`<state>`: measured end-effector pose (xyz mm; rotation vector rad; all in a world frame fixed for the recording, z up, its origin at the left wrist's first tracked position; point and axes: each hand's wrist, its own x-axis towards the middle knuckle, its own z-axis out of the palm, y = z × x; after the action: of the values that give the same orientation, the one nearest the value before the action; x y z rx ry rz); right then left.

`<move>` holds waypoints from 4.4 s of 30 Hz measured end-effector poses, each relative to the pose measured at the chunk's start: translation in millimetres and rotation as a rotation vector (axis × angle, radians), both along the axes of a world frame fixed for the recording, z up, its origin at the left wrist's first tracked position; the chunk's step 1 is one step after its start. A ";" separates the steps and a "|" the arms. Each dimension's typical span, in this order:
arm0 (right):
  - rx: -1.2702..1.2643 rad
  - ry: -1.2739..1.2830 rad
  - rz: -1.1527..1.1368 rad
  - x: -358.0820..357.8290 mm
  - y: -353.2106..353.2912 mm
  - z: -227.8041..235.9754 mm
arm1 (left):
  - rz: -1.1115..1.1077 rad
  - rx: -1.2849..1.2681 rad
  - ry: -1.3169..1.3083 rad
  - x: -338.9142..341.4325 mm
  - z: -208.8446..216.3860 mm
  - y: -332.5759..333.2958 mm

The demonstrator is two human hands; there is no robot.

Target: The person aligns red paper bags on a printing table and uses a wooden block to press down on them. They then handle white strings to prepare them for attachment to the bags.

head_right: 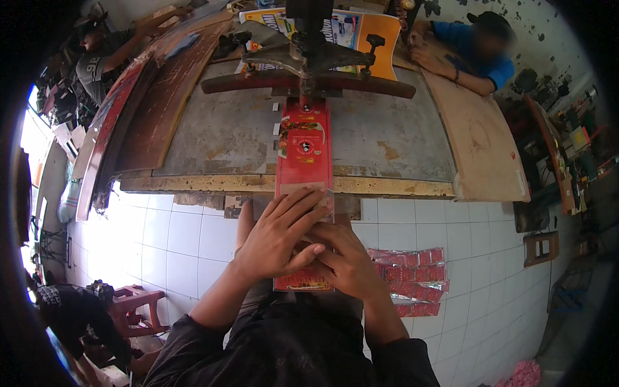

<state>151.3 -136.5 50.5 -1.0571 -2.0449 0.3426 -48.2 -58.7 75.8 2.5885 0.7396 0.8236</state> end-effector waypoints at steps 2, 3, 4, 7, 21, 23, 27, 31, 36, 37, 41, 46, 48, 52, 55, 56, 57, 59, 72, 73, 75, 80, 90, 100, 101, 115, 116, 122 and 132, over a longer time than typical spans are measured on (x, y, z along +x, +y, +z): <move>-0.002 0.001 -0.003 -0.4 -0.2 1.6 | 0.001 0.005 -0.004 0.0 -0.6 0.1; 0.001 -0.001 -0.005 -0.7 -0.4 1.9 | 0.003 0.008 -0.004 0.0 -0.5 -0.1; 0.004 -0.003 -0.008 -1.1 -0.6 2.1 | 0.005 0.012 -0.004 0.0 0.0 -0.4; 0.004 -0.007 -0.012 -0.8 -1.0 2.2 | 0.010 0.006 -0.020 0.6 2.2 -1.1; -0.002 -0.006 -0.009 -1.4 -0.2 2.9 | 0.024 -0.003 0.010 -1.0 1.2 -2.9; -0.001 -0.010 -0.010 -1.2 -0.7 3.5 | 0.020 -0.002 0.008 -0.7 1.5 -2.8; -0.005 -0.014 -0.006 -0.3 -0.8 2.4 | 0.017 -0.007 0.004 -0.7 2.1 -2.9; -0.010 -0.010 -0.002 -0.3 -0.9 2.4 | 0.019 -0.005 0.008 -0.9 1.2 -3.0; -0.010 -0.010 0.000 0.2 -1.0 1.5 | 0.010 -0.036 -0.010 -0.8 1.7 -4.3; -0.013 -0.008 0.001 -0.1 -1.2 1.7 | 0.009 -0.044 -0.013 -1.0 1.2 -4.7; -0.013 -0.020 -0.004 1.6 -1.6 -0.1 | 0.000 -0.076 -0.030 -1.2 2.1 -5.2; -0.018 -0.007 0.002 1.5 -2.4 1.1 | 0.022 -0.096 -0.035 -0.5 0.8 -7.5; -0.017 -0.007 0.006 1.8 -2.1 0.1 | 0.031 -0.097 -0.031 -0.6 0.2 -7.9; -0.016 -0.010 0.008 1.8 -2.3 -0.3 | 0.035 -0.086 -0.022 -0.2 -0.9 -7.6; -0.014 -0.002 0.002 1.6 -2.2 1.8 | 0.036 -0.084 -0.028 0.5 -0.5 -6.6; -0.013 0.001 0.001 1.5 -2.2 3.6 | 0.037 -0.084 -0.034 0.8 0.3 -6.7; -0.016 0.012 0.005 0.9 -1.9 5.6 | 0.041 -0.061 -0.041 0.4 1.3 -6.9; -0.025 0.033 0.013 -0.7 -2.3 8.9 | 0.049 -0.018 -0.055 -1.1 3.5 -7.1; 0.041 0.027 -0.043 2.0 1.2 17.6 | 0.456 0.120 -0.132 -89.2 -47.4 37.2; 0.058 0.060 -0.052 2.7 2.8 19.2 | 0.443 0.135 -0.065 -85.6 -52.5 36.8; 0.067 0.101 -0.084 6.8 2.4 21.0 | 0.382 0.125 -0.009 -69.2 -54.9 31.1; 0.111 0.113 -0.164 13.2 1.4 29.0 | 0.315 0.209 0.036 -36.8 -68.0 44.8; 0.094 0.099 -0.176 8.7 4.1 35.1 | 0.505 0.300 -0.041 -12.1 -82.2 45.5; 0.038 0.040 -0.097 -1.6 40.5 52.0 | 0.555 0.338 -0.059 -11.6 -91.8 48.3; 0.024 0.041 -0.087 -1.1 50.8 51.7 | 0.555 0.336 -0.067 -11.2 -92.8 49.3; -0.035 -0.009 -0.104 22.4 200.5 18.3 | 0.519 0.284 -0.073 -10.7 -80.9 46.0; -0.038 -0.010 -0.109 20.6 204.3 18.7 | 0.525 0.291 -0.075 -11.4 -82.1 45.9; 0.013 -0.005 -0.096 18.5 212.2 14.0 | 0.543 0.303 -0.107 -8.5 -84.4 48.8; 0.089 -0.026 -0.155 14.8 206.3 11.8 | 0.574 0.309 -0.086 -7.8 -85.3 48.6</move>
<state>166.1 69.7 62.3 -1.1621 -1.9678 0.1579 -56.0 -10.1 -9.5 2.5975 1.4653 1.2910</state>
